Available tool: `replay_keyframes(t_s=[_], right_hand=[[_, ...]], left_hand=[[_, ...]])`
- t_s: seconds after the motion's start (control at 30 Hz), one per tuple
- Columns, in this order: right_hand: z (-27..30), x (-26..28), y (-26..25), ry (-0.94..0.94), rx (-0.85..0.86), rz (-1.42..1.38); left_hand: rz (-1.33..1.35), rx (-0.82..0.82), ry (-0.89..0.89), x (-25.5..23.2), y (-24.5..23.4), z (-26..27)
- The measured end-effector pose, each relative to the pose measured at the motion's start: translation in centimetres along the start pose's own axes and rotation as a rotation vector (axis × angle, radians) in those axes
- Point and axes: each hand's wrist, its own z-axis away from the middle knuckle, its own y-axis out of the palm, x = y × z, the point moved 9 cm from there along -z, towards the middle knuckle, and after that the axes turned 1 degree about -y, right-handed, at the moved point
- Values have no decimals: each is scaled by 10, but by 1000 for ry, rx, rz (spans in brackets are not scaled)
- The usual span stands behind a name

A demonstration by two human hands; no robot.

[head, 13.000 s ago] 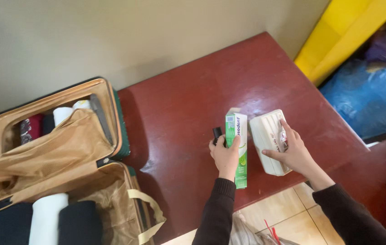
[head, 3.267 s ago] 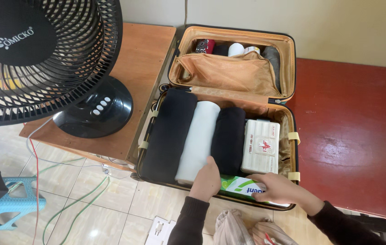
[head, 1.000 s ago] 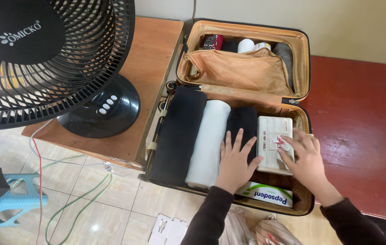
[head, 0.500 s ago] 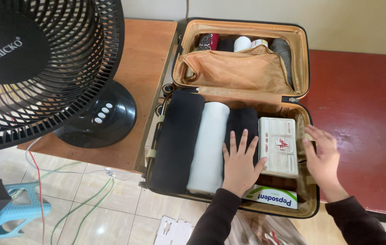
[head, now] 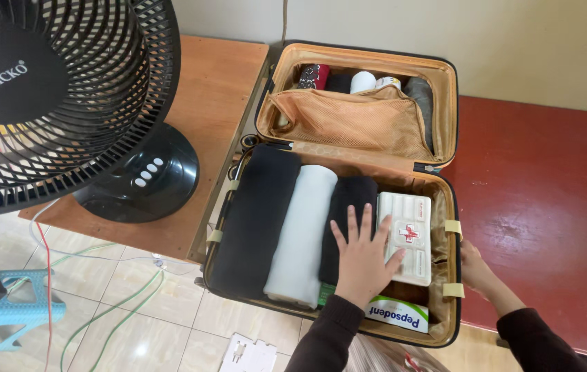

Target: The person folds a red patterned cloth on a table and places it into an open suitcase. They then add a first-aid kit and a box of toothpaste into the suitcase, securing the contents with a strap. Finally, they pick up a pink and black patterned cloth from a pile and begin to unfold it.

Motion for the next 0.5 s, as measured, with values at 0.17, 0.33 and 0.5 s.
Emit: replay_keyframes(t_s=[0.17,0.33,0.5], right_hand=[[-11,-31,-14,238,131,-149],[-15,-29,-94,124,4,-849],[5,-28,-138,57,111,-1018]], left_hand=[[-12,-20,95,-23,14,-1],[-107,-1,104,-22,24,2],[90,-18,92,-20,6,-2]])
